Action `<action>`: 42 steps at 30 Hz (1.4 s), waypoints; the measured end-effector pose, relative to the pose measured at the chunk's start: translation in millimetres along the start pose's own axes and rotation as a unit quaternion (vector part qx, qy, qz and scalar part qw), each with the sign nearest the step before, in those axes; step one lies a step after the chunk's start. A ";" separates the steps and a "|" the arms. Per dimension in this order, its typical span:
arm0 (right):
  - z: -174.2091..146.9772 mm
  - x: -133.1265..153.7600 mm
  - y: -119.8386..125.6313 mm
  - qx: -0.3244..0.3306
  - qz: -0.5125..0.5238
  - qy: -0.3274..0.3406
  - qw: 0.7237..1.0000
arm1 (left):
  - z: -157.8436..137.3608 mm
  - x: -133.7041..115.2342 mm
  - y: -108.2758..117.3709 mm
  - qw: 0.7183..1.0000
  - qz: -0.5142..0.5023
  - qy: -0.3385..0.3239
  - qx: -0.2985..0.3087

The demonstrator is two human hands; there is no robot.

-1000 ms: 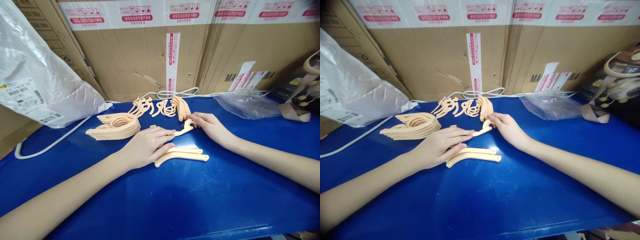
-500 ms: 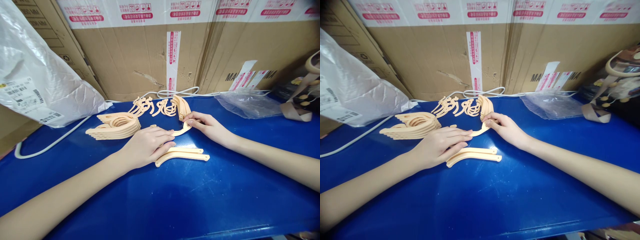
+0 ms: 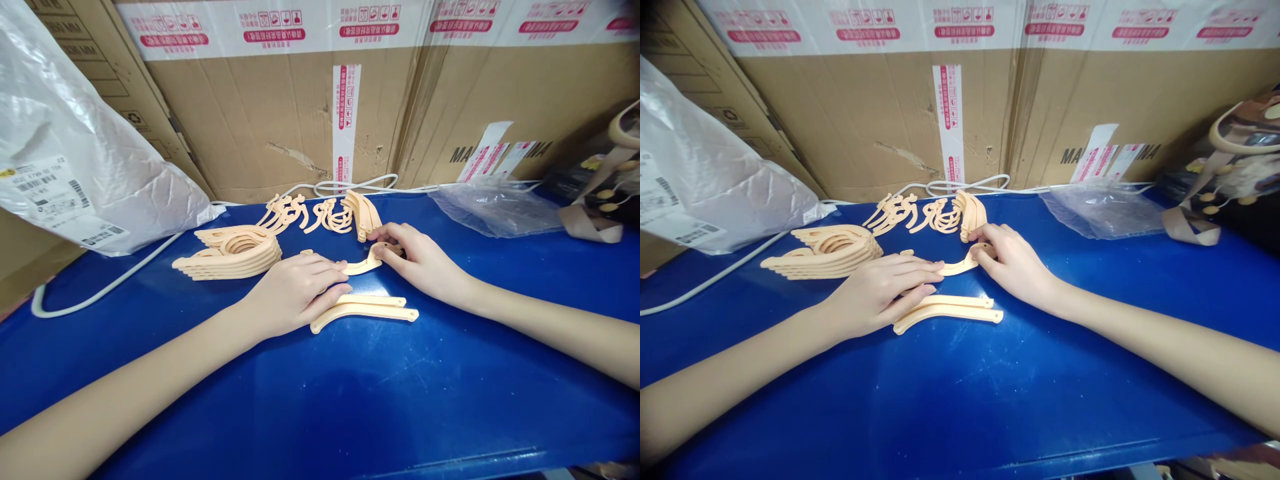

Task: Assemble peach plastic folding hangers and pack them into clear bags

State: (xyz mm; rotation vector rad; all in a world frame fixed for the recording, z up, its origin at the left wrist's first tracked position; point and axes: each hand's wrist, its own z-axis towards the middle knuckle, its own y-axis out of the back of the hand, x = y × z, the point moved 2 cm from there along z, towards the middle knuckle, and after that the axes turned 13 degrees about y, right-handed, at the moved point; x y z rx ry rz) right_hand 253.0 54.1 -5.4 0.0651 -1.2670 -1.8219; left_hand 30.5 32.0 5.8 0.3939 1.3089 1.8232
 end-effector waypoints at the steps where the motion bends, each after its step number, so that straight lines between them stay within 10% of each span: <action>1: -0.3 1.9 0.2 0.005 -0.021 0.012 1.000 | -0.1 0.5 -0.1 1.000 -0.008 0.002 0.000; 31: -3.7 4.7 -0.7 0.016 -0.118 0.057 0.991 | 1.4 2.6 3.5 0.997 -0.058 0.044 -0.021; 42: -4.9 18.6 6.7 -0.034 -0.092 0.127 0.987 | 3.2 -8.1 36.2 0.982 0.174 0.030 0.061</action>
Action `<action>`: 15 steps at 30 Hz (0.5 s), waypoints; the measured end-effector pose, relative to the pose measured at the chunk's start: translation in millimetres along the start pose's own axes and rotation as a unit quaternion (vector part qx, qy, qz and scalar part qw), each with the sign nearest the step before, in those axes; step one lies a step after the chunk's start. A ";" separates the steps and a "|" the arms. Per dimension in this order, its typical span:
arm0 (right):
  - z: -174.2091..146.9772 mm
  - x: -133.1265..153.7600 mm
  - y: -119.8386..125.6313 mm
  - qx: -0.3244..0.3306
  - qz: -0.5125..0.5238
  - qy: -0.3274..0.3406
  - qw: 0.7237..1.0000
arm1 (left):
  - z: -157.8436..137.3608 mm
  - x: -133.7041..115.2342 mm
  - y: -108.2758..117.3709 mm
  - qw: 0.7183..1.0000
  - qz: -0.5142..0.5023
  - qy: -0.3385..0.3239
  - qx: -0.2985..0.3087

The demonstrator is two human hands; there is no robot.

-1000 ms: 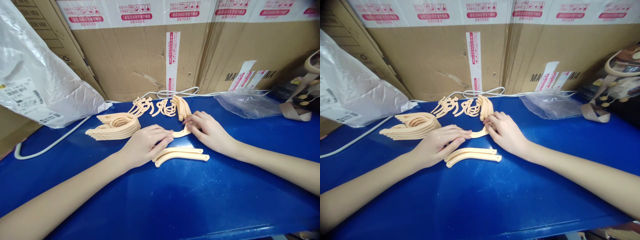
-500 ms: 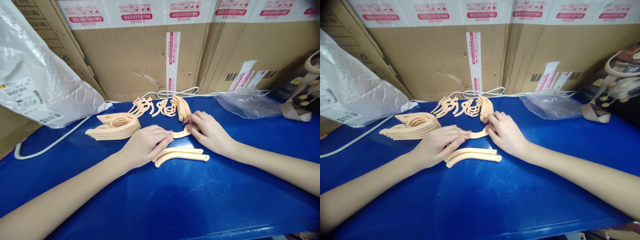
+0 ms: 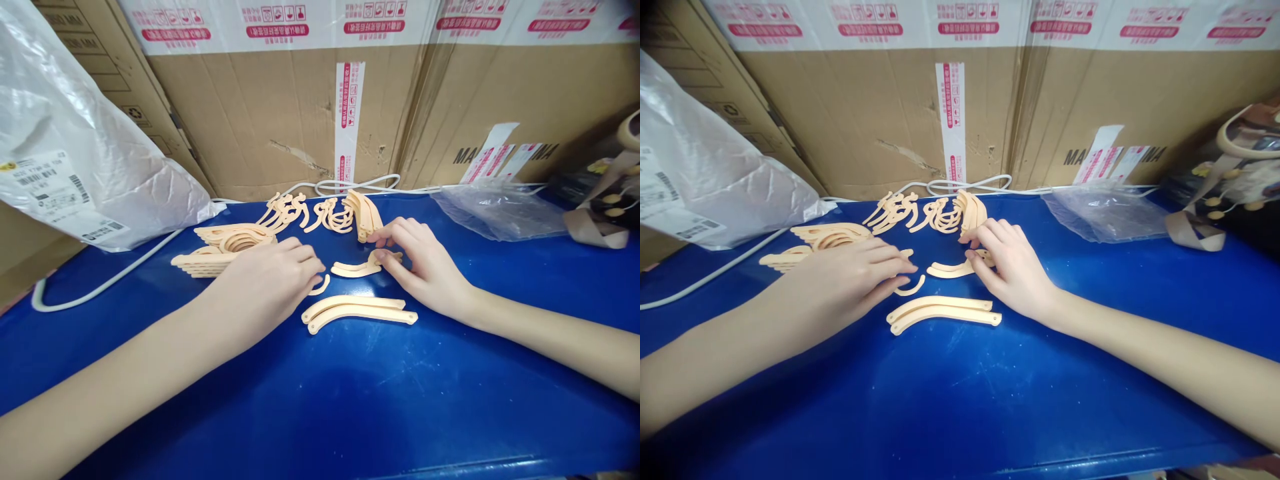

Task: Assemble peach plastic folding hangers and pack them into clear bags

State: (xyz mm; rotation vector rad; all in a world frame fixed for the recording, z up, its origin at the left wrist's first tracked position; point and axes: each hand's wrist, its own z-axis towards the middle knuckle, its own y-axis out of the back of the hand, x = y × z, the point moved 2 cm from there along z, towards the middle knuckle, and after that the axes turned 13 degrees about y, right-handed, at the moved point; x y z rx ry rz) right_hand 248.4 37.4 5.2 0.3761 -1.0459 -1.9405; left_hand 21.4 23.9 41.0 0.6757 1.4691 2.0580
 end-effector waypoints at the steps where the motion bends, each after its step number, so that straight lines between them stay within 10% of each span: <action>1: 0.0 1.6 0.4 -0.004 -0.004 0.015 1.000 | -3.8 2.0 -1.7 1.000 0.015 -0.006 0.013; 15: 0.4 6.5 0.5 -0.005 -0.011 0.072 0.997 | -21.6 8.5 -17.6 0.993 0.090 -0.074 -0.029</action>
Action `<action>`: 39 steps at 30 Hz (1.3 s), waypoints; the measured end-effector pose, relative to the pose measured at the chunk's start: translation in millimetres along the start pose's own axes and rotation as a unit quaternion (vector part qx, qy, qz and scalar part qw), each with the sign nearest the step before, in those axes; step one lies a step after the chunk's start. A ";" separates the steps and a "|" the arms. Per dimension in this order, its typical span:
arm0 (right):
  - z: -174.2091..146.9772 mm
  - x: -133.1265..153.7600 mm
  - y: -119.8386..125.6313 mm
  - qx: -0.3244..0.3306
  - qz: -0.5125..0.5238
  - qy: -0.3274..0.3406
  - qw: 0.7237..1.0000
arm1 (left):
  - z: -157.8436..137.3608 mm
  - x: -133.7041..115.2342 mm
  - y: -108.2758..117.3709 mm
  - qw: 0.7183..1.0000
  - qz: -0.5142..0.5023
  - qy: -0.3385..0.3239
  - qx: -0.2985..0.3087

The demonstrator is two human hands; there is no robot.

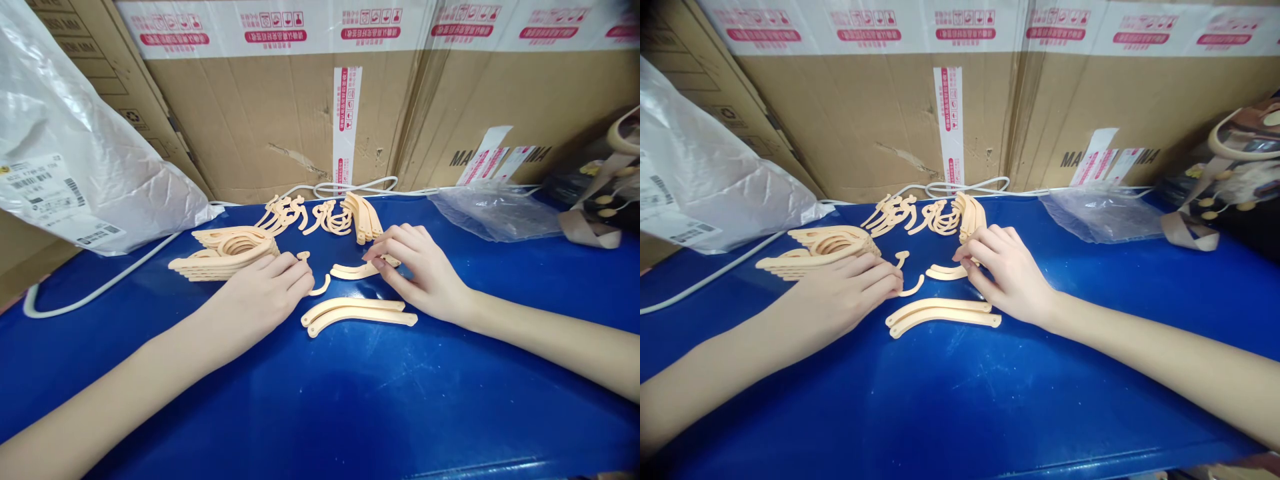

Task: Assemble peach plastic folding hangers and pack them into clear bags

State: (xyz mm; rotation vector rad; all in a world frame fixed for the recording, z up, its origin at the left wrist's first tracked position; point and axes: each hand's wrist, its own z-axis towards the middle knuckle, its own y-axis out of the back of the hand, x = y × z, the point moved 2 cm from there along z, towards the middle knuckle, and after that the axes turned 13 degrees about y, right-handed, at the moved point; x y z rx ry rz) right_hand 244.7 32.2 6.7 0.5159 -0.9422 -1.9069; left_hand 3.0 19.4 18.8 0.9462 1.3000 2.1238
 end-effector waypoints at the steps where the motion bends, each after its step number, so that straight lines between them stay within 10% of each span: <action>1: 0.1 0.1 -0.1 0.001 0.002 0.000 1.000 | 0.0 -1.4 0.2 1.000 0.014 0.001 -0.011; 11: -0.8 8.6 6.4 -0.027 -0.059 0.083 0.994 | 1.1 -20.0 18.4 0.993 0.055 0.000 -0.109; 23: -7.5 34.0 10.9 -0.049 -0.213 0.328 0.919 | -11.6 -70.0 31.3 0.982 0.009 -0.136 -0.130; 34: -0.6 33.7 8.8 -0.033 -0.208 0.277 0.938 | -11.6 -59.2 29.1 0.982 -0.052 -0.108 -0.146; 39: 0.6 19.0 8.4 -0.045 -0.074 0.132 0.987 | -7.8 -38.5 28.7 0.971 -0.184 0.026 -0.149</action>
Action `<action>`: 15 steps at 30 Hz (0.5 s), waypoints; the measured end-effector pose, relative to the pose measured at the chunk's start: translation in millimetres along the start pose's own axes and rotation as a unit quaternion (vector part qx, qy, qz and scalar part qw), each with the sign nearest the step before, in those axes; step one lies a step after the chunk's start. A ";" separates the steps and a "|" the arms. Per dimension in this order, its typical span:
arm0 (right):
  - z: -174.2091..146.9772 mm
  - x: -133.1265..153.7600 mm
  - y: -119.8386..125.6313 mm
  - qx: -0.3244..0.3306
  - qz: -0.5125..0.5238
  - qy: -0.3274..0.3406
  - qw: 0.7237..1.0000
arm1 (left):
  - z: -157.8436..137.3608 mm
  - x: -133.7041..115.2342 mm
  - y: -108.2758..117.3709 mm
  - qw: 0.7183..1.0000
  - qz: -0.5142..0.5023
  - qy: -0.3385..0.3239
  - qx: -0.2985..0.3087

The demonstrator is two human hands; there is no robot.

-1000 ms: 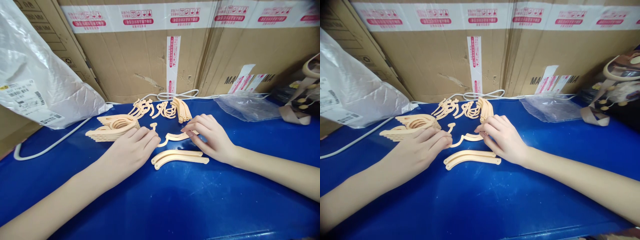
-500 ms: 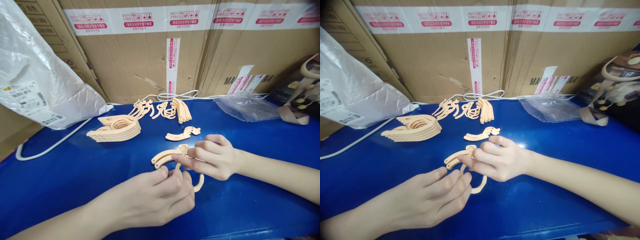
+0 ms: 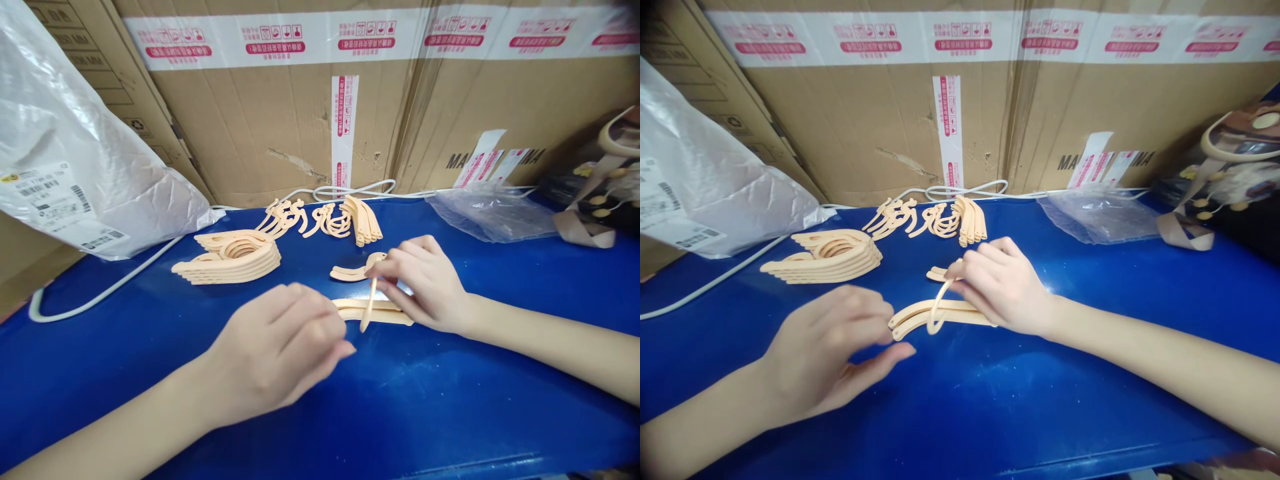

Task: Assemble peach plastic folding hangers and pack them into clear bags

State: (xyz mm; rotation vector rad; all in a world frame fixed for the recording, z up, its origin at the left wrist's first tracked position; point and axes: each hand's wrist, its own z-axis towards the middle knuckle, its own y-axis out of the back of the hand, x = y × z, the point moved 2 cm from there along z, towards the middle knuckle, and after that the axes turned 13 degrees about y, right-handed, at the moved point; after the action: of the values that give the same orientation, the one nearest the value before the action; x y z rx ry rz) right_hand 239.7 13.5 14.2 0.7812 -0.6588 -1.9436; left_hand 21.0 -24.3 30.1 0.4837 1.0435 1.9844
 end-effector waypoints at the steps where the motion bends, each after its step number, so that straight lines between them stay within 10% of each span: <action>1: -1.5 -3.8 -1.5 -0.007 0.036 -0.045 0.998 | 1.4 4.3 -0.5 1.000 0.004 0.024 0.014; 7: -9.2 -19.9 -10.2 -0.039 0.207 -0.265 0.941 | 4.2 21.0 -15.2 0.985 -0.016 0.087 0.150; 15: -8.7 -19.7 -11.5 -0.028 0.234 -0.264 0.935 | 3.0 19.3 -20.5 0.976 -0.031 0.074 0.202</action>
State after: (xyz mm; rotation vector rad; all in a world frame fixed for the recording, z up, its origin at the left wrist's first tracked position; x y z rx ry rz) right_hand 247.4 34.9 5.4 0.0311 -0.9984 -1.7084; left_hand 21.6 -0.7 14.5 0.5157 1.5513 1.7753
